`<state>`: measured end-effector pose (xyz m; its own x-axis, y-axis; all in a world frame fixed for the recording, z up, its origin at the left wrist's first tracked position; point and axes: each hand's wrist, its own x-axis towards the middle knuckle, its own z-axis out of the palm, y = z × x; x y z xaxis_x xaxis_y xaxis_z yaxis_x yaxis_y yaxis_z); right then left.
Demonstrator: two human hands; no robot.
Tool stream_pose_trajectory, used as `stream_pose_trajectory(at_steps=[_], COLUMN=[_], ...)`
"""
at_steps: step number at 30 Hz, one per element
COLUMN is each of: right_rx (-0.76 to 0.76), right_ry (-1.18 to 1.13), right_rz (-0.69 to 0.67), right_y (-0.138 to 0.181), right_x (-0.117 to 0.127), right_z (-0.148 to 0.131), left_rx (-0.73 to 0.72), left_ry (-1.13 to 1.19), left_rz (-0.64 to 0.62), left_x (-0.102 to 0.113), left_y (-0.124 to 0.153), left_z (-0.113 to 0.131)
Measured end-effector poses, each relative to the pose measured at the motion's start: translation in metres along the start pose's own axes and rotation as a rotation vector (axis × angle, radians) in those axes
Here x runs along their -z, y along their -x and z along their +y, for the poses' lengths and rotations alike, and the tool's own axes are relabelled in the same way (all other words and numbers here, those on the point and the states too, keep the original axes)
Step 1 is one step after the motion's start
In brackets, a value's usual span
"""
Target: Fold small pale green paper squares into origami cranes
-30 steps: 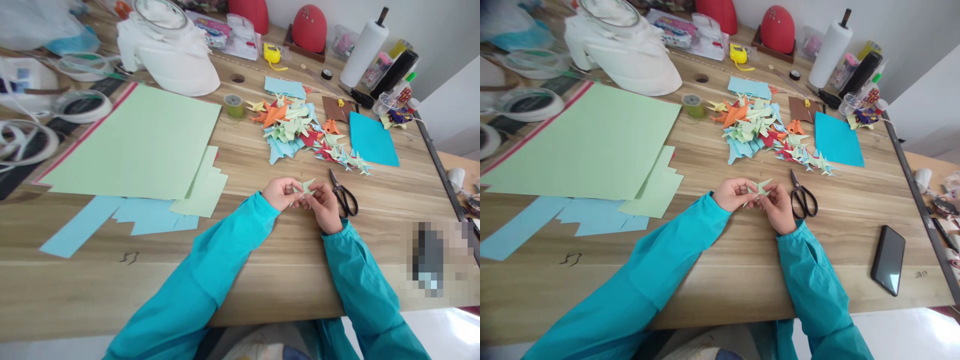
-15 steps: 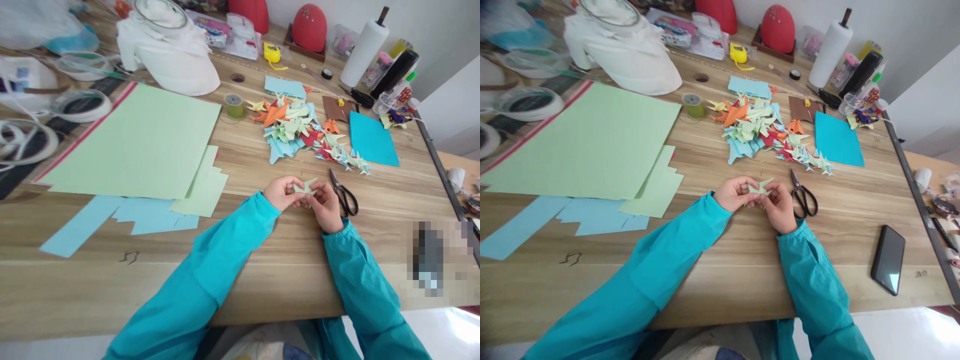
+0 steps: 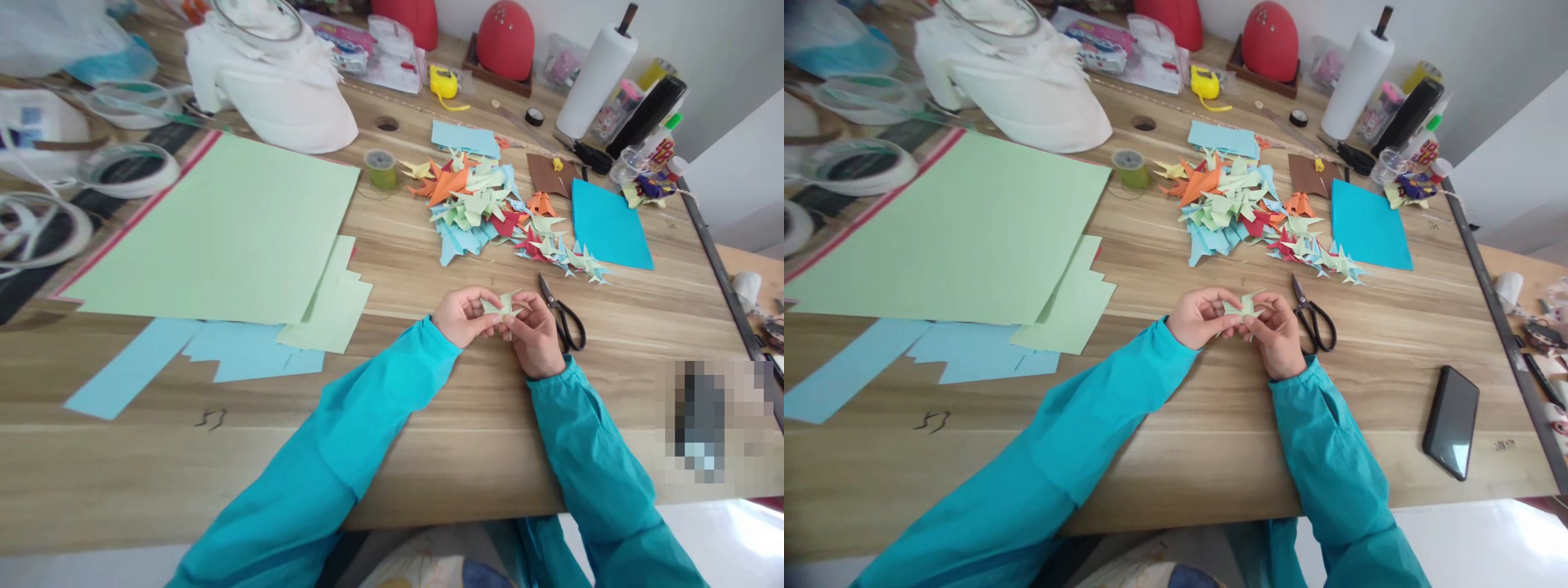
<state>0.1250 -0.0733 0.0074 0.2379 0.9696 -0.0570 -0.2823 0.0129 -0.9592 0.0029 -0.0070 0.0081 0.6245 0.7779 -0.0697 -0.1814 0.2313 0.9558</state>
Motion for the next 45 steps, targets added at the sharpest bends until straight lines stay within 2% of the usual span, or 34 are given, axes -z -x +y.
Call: stream_pose_trajectory(at_steps=[10,17,29,39,45], right_rx=[-0.044,-0.047,-0.014,-0.046,0.0], right_ry=[-0.082,-0.117,-0.099,-0.111,-0.01], right_rz=[-0.018,-0.032,-0.055,-0.045,-0.019], right_y=[0.0007,-0.0004,0.0001,-0.0005,-0.0003], right_x=[-0.0016,0.0002,0.0019,0.002,0.0026], right_z=[-0.0024,-0.0025,0.0,-0.0027,-0.0002], left_rx=[0.076,0.07,0.044,0.097,0.08], left_ry=[0.097,0.175,0.209,0.283,0.156], left_rz=[-0.07,-0.025,-0.057,-0.077,-0.051], left_x=[0.0039,0.0017,0.004,0.0043,0.0019], left_y=[-0.0028,-0.0035,-0.0054,-0.0059,-0.0038], left_z=[-0.0012,-0.0038,-0.0063,-0.0065,-0.0048])
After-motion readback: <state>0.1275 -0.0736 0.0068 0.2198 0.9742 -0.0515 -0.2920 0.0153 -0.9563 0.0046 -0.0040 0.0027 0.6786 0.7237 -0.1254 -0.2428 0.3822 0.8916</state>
